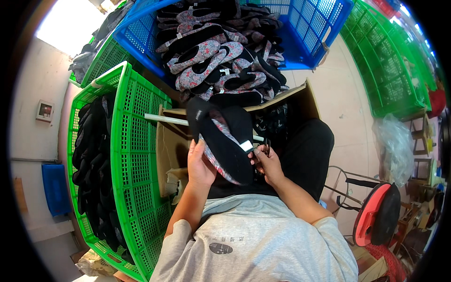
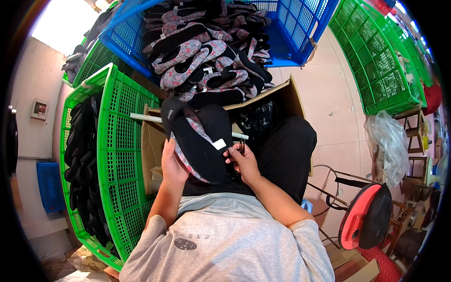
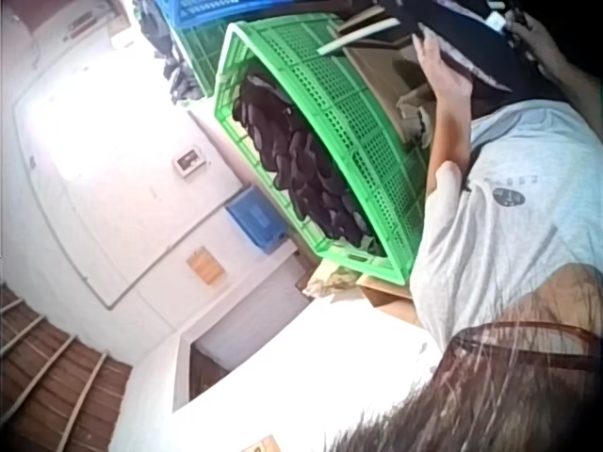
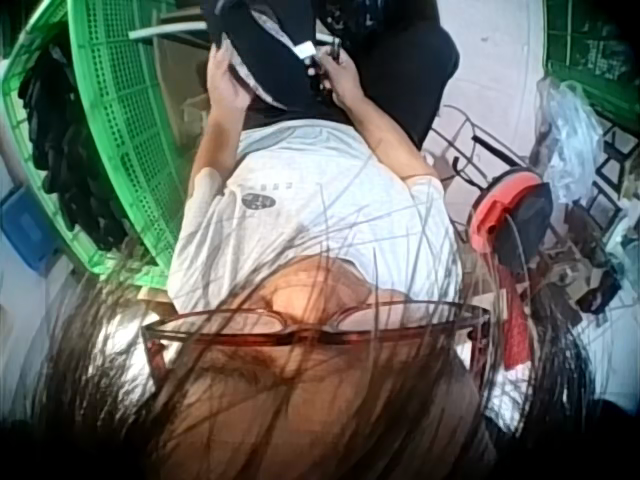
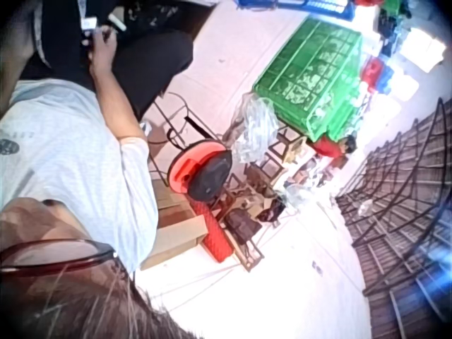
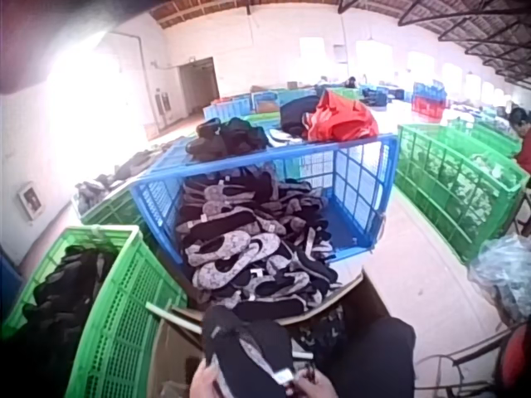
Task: The person sits on the floor and assembles floral-patterned slippers by hand. They pick up a slipper from a blue crate, attach a black strap to the sole, and place the finished item into a green crate. The process is repeated for multiple units.
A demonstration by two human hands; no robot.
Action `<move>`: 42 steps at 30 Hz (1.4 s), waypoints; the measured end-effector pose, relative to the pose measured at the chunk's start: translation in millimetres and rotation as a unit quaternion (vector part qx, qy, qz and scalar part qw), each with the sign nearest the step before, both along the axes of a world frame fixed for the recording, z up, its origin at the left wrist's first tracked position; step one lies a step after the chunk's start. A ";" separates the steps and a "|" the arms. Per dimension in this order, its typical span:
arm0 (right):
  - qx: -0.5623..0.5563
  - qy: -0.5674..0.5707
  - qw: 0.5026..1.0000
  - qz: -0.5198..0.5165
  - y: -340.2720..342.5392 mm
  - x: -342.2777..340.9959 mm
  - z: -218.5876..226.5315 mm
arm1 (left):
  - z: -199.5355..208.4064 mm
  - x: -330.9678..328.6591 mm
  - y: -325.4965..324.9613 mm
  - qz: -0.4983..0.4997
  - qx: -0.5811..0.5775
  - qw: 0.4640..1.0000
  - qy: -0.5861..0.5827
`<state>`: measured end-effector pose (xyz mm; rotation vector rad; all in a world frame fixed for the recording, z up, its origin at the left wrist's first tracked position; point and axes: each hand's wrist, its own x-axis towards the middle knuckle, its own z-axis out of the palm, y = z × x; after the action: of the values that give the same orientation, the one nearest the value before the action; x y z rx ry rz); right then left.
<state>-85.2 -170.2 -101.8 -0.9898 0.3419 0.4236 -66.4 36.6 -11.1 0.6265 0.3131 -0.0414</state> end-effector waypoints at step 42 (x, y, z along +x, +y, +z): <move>-0.052 -0.156 0.986 -0.030 -7.7 6.7 29.7 | -32.3 -6.5 -20.2 -0.002 0.371 0.929 -0.011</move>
<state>-78.5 -177.9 -72.1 -1.1265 0.1116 0.1922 -72.9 16.5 -43.3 1.3793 0.3039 0.0863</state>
